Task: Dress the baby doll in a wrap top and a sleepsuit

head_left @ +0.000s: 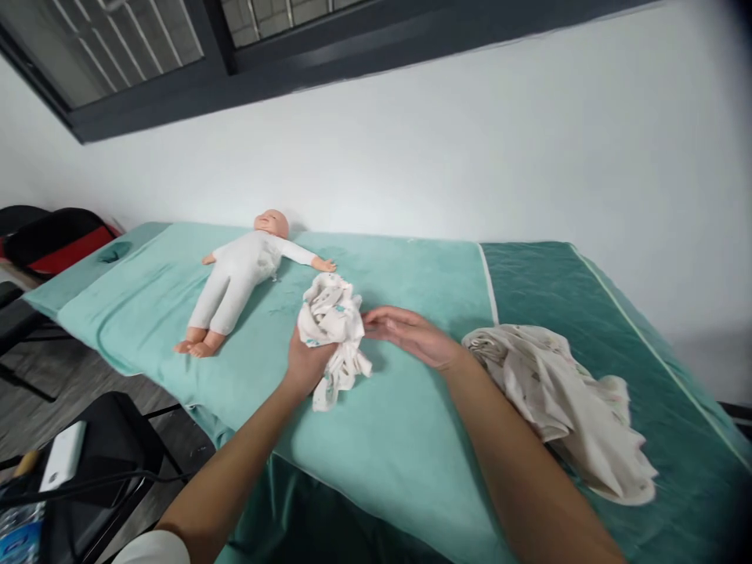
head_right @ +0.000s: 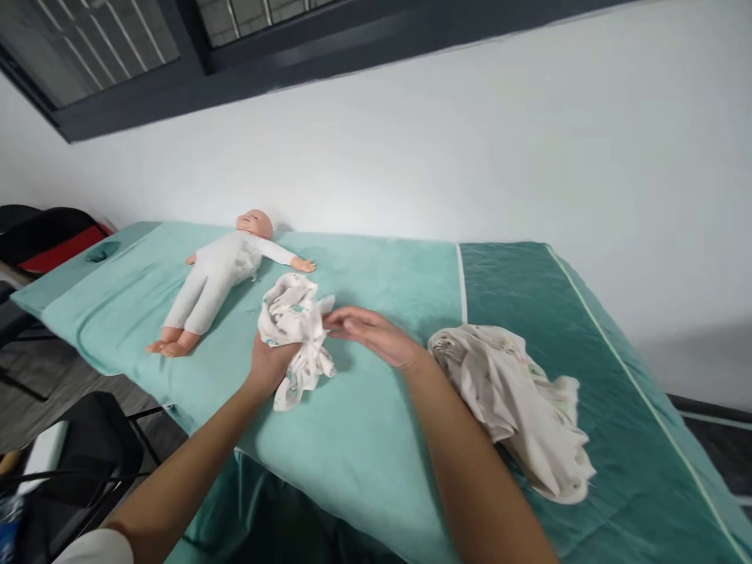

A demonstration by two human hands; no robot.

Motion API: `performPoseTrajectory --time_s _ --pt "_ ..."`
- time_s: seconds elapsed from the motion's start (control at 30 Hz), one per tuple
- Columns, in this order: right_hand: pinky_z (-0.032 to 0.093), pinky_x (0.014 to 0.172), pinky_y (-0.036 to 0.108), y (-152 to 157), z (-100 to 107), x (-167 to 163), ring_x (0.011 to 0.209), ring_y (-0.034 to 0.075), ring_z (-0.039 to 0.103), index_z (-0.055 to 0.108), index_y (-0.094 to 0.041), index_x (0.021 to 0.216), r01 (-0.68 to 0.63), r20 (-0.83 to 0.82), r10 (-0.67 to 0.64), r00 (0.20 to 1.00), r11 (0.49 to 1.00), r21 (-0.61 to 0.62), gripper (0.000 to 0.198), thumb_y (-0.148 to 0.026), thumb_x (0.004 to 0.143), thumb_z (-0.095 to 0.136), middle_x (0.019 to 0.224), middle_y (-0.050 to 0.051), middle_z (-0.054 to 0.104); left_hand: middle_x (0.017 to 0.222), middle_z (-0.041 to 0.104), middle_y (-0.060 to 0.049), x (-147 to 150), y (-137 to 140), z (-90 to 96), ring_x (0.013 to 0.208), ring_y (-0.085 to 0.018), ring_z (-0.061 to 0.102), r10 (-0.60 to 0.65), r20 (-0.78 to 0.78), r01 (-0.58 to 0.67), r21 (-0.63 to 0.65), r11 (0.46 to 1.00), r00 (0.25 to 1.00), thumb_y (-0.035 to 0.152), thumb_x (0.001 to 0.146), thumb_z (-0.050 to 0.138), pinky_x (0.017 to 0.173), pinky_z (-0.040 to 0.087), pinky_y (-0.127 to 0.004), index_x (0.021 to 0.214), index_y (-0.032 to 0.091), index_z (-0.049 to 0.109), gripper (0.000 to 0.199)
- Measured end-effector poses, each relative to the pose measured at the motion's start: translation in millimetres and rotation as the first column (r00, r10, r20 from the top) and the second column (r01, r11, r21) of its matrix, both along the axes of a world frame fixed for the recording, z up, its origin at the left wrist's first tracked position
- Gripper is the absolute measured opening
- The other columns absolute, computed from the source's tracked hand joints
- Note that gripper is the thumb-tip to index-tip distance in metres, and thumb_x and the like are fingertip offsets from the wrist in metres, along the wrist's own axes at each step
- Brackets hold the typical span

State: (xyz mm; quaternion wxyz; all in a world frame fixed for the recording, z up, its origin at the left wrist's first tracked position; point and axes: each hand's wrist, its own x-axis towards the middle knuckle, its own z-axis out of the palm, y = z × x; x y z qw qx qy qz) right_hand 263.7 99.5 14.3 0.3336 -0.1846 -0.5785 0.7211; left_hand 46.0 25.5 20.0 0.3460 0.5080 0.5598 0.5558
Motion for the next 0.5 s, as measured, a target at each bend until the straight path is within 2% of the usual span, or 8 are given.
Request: performPoseTrajectory --time_s 0.07,0.1,0.17,0.23,0.3,0.4,0.5 --pt "0.043 0.112 0.048 -0.5 0.3 1.4 0.126 0.028 0.060 0.071 -0.026 0.113 0.023 0.084 -0.026 0.996 0.999 0.037 0.036 -0.053 0.088 0.065 0.130 0.007 0.068 0.130 0.068 -0.006 -41.8 -33.9 8.8 0.129 -0.034 0.058 0.172 -0.110 -0.173 -0.001 0.985 0.979 0.041 0.066 0.082 0.117 0.042 -0.052 0.126 0.028 0.057 0.067" --pt "0.042 0.113 0.049 -0.6 0.1 1.4 0.126 0.029 0.060 0.070 -0.026 0.113 0.037 0.129 -0.043 0.991 0.998 0.055 0.036 -0.053 0.089 0.065 0.131 0.008 0.067 0.127 0.069 -0.005 -64.8 -53.7 14.5 0.128 -0.035 0.059 0.299 -0.169 -0.298 0.029 0.954 0.939 0.041 0.063 0.083 0.118 0.041 -0.053 0.121 0.027 0.059 0.064" --pt "0.041 0.113 0.050 -1.0 -0.6 0.2 0.125 0.029 0.060 0.070 -0.026 0.113 0.049 0.212 -0.065 0.975 0.995 0.083 0.037 -0.054 0.089 0.065 0.132 0.009 0.067 0.128 0.068 -0.005 -111.6 -95.5 27.5 0.126 -0.033 0.060 0.499 -0.281 -0.494 0.094 0.865 0.820 0.042 0.066 0.082 0.120 0.038 -0.053 0.121 0.027 0.059 0.061" --pt "0.041 0.114 0.051 -2.5 -1.0 -1.8 0.126 0.030 0.060 0.071 -0.026 0.113 0.049 0.280 -0.077 0.957 0.993 0.104 0.040 -0.056 0.088 0.066 0.131 0.009 0.067 0.134 0.065 -0.003 -157.1 -134.6 40.4 0.130 -0.030 0.058 0.671 -0.342 -0.640 0.216 0.737 0.658 0.042 0.070 0.079 0.122 0.036 -0.052 0.123 0.028 0.058 0.058" --pt "0.040 0.114 0.052 -5.4 -1.0 -3.8 0.127 0.032 0.059 0.072 -0.028 0.111 0.059 0.341 -0.097 0.935 0.991 0.119 0.040 -0.059 0.086 0.066 0.131 0.009 0.068 0.142 0.059 0.001 -201.5 -166.4 49.2 0.136 -0.028 0.053 0.746 -0.379 -0.686 0.308 0.660 0.548 0.045 0.077 0.073 0.122 0.036 -0.051 0.126 0.030 0.055 0.054" --pt "0.040 0.114 0.053 -10.5 -1.6 -5.8 0.128 0.035 0.059 0.073 -0.035 0.109 0.089 0.420 -0.143 0.896 0.985 0.147 0.036 -0.060 0.084 0.066 0.131 0.009 0.067 0.147 0.054 0.002 -270.7 -201.1 47.8 0.136 -0.027 0.052 0.872 -0.340 -0.791 0.390 0.471 0.351 0.047 0.075 0.074 0.118 0.039 -0.052 0.133 0.031 0.043 0.067" --pt "0.039 0.114 0.054 -13.7 -5.2 -7.5 0.128 0.037 0.058 0.074 -0.040 0.104 0.154 0.477 -0.212 0.853 0.975 0.158 0.030 -0.060 0.083 0.065 0.131 0.010 0.066 0.151 0.046 -0.003 -340.5 -228.1 29.7 0.138 -0.028 0.048 0.926 -0.296 -0.887 0.325 0.328 0.234 0.046 0.076 0.071 0.116 0.037 -0.055 0.133 0.029 0.030 0.072"
